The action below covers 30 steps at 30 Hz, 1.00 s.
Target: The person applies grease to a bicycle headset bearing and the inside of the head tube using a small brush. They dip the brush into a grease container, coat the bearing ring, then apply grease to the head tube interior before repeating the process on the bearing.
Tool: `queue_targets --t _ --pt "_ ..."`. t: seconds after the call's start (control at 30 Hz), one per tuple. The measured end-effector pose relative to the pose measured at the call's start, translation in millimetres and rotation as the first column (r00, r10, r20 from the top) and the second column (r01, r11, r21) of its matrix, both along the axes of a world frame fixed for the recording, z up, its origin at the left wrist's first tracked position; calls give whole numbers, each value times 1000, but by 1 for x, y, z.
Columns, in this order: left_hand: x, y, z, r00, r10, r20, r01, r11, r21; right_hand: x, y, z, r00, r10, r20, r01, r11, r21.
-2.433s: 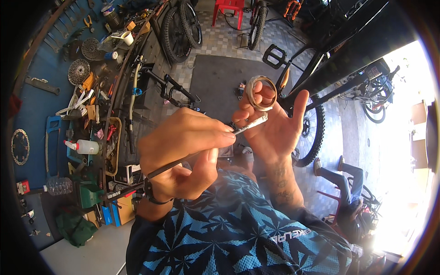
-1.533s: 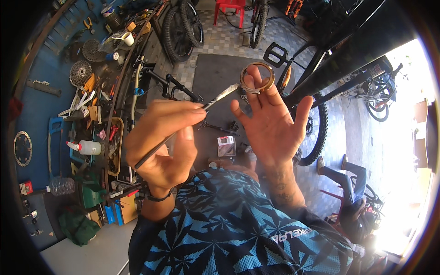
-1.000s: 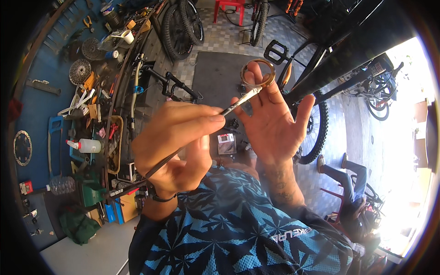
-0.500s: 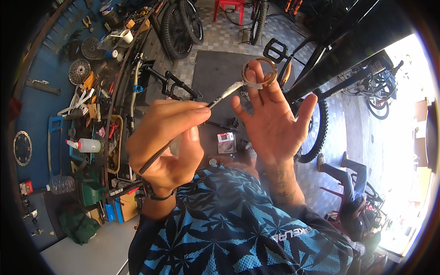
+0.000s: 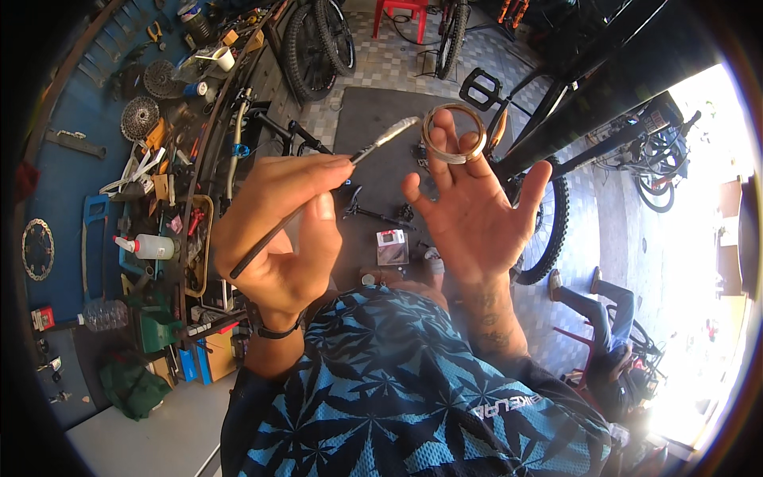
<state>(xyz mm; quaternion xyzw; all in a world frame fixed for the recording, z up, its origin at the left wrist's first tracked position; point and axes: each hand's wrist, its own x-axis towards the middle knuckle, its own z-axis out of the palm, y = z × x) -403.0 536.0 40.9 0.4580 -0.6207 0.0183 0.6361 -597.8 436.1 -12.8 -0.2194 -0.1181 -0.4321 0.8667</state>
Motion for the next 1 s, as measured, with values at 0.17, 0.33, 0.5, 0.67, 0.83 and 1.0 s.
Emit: queue_targets --t 0.17,0.33,0.5,0.67,0.83,1.0 --pt "-5 3 0 997 -73 6 73 997 8 1 0 0 1000 9 10 -9 998 66" --pt "-9 7 -1 978 -205 -51 206 978 27 -1 0 -2 1000 -1 -22 2 997 80" --pt "-10 5 -5 944 -207 -255 224 974 38 -2 -2 -5 999 38 4 -38 999 37" --pt "-1 2 -1 990 -107 -92 108 994 6 -3 -3 -4 998 58 20 -59 995 82" --pt "-4 1 5 993 -47 106 52 997 -49 -2 -4 -3 998 58 8 -58 995 87" --pt "-13 4 6 987 -125 97 127 992 -23 0 -4 -4 999 16 -33 -13 995 96"
